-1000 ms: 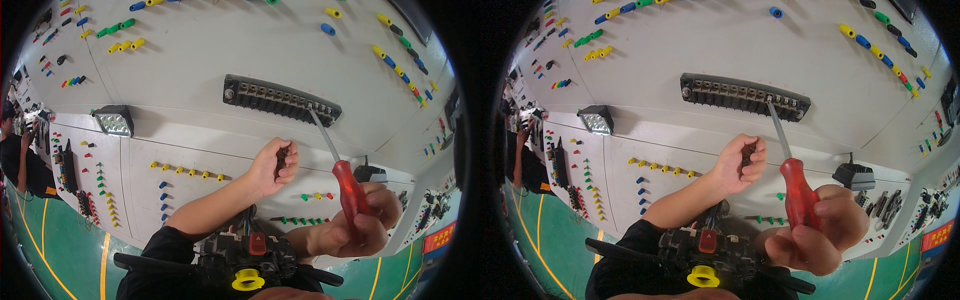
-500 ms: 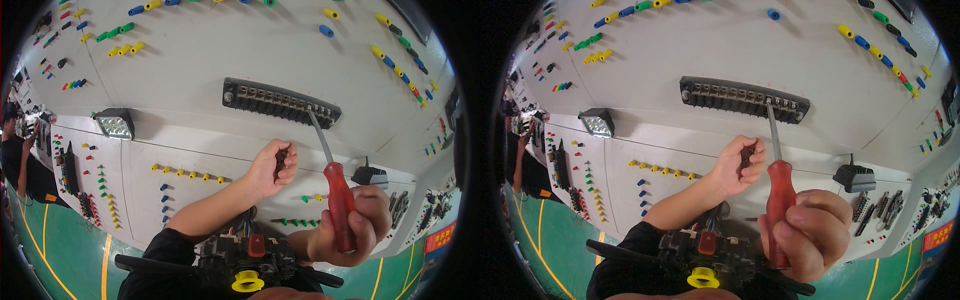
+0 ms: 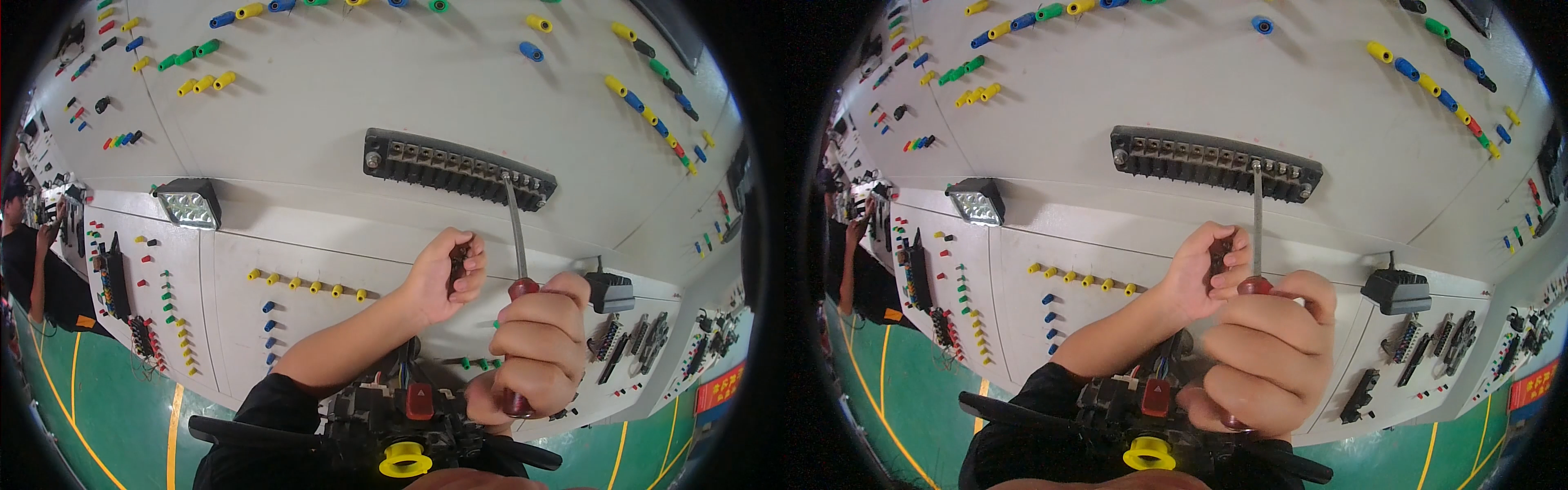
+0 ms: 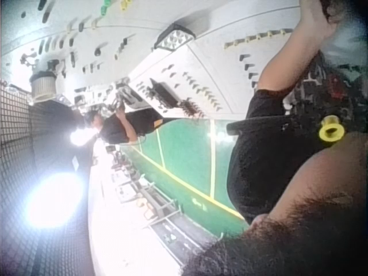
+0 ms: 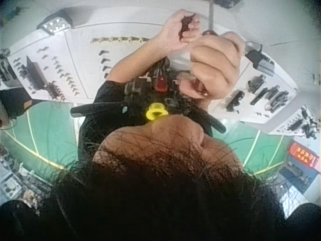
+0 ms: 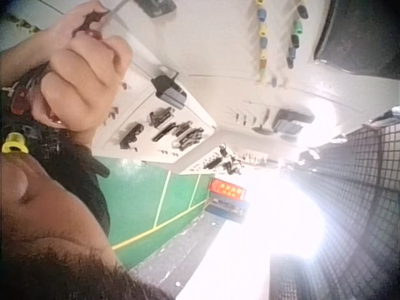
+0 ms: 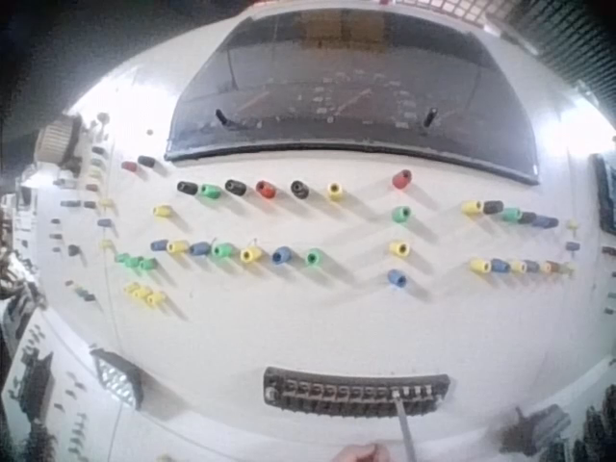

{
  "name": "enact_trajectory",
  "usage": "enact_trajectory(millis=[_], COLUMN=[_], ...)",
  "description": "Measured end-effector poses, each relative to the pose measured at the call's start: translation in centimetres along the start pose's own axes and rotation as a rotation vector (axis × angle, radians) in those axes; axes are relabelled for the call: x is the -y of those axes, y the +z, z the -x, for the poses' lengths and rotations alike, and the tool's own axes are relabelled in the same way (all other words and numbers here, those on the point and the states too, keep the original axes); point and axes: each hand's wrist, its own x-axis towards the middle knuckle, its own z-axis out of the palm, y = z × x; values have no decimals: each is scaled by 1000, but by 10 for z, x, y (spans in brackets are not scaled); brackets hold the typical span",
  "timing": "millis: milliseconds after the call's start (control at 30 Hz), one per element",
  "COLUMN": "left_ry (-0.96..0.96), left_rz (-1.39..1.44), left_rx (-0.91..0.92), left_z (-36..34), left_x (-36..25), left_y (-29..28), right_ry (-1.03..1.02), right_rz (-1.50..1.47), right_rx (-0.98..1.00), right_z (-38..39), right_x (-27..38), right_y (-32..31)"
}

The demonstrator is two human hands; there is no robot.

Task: The person uses a screwdriver to manipulate small screws on a terminal block mounted to a large white board. They hold several small screws in their palm while working on the panel.

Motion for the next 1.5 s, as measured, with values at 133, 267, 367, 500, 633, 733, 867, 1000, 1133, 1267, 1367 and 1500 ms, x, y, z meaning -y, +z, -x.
enact_trajectory(millis=[133,267,367,500,633,733,867,1000,1133,1267,1367,1500], left_ry=[-14,19,-1,21,-6,-11,4,-11,24,44,16,24], left_rz=[-17,-6,-4,-14,-6,7,9,23,59,53,49,72], left_rx=[-27,-43,-33,-46,-42,-17,23,14,10,-1,122,75], left_z=[1,5,0,3,1,1,2,4,-2,-10,-18,-21], left_x=[-1,-5,-1,-3,0,-1,-1,-2,-8,-7,-4,-7], left_y=[3,-1,2,-2,3,-2,-3,12,32,40,42,51], right_ry=[-100,-73,279,205,116,135,170,163,202,248,274,314], right_rz=[111,118,-93,-28,158,244,137,105,43,53,104,111], right_rx=[-98,-403,-514,-278,-93,-72,3,-39,-296,-498,-651,-651], right_z=[-1,9,24,28,12,5,2,7,14,18,16,17], right_x=[-8,-8,8,4,10,15,12,4,-3,-4,-3,-11], right_y=[2,9,0,-15,-25,-17,-18,-27,-16,-10,-8,-7])
